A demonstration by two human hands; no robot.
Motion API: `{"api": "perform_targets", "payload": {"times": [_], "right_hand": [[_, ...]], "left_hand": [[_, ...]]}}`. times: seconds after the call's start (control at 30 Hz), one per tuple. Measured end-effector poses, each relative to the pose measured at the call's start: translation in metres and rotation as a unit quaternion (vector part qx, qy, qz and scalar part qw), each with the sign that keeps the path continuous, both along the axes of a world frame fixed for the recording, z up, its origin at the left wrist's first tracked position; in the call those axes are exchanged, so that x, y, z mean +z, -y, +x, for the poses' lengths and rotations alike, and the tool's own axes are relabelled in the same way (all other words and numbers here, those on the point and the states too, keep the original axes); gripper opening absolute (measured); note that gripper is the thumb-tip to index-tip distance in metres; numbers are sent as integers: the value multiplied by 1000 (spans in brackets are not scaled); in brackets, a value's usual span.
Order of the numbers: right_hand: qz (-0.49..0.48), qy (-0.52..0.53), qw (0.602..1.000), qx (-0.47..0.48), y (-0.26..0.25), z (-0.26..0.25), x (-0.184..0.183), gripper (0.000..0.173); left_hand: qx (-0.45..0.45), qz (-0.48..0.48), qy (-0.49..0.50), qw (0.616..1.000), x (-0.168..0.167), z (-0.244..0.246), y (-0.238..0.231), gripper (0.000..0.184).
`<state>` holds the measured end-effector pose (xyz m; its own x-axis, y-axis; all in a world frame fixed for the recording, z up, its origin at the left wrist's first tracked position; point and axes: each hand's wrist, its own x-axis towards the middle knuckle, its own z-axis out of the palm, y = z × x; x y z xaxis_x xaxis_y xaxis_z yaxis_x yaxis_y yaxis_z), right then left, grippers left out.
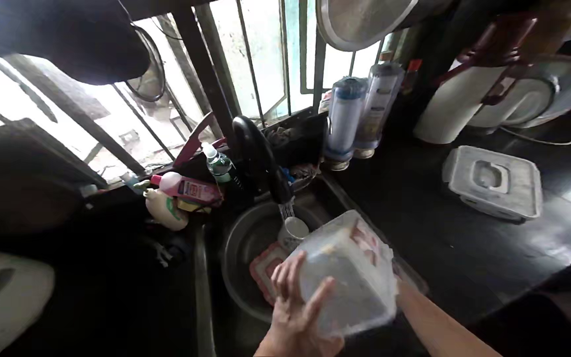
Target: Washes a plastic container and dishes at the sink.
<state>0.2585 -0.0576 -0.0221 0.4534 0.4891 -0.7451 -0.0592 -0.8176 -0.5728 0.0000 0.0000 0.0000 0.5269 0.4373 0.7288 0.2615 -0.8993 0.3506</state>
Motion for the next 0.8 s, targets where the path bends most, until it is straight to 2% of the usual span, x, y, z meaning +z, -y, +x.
{"api": "perform_targets", "payload": {"times": [0.03, 0.07, 0.17, 0.27, 0.33, 0.4, 0.63, 0.7, 0.8], "right_hand": [[34, 33, 999, 3, -1, 5, -31, 32], [56, 40, 998, 15, -3, 11, -49, 31], [70, 74, 987, 124, -8, 8, -39, 37], [52, 24, 961, 270, -22, -24, -25, 40], [67, 20, 925, 374, -39, -48, -31, 38], [63, 48, 893, 443, -62, -72, -47, 38], [-57, 125, 846, 516, -107, -103, -84, 38], [-15, 152, 861, 484, -110, -95, -93, 40], [125, 119, 932, 320, -128, -81, -81, 39]], "left_hand": [[36, -58, 23, 997, 3, -15, 3, 84], [82, -117, 47, 989, 6, -30, 6, 85], [224, -282, 78, 930, 9, -83, 8, 92], [326, -440, 102, 831, 8, -119, -4, 95], [363, -494, 146, 776, -4, -123, -14, 98], [383, -512, 176, 748, -10, -116, -27, 97], [421, -464, 71, 777, -22, -90, -61, 95], [410, -474, 78, 775, -32, -87, -68, 96], [395, -530, 96, 745, -47, -81, -76, 94]]}}
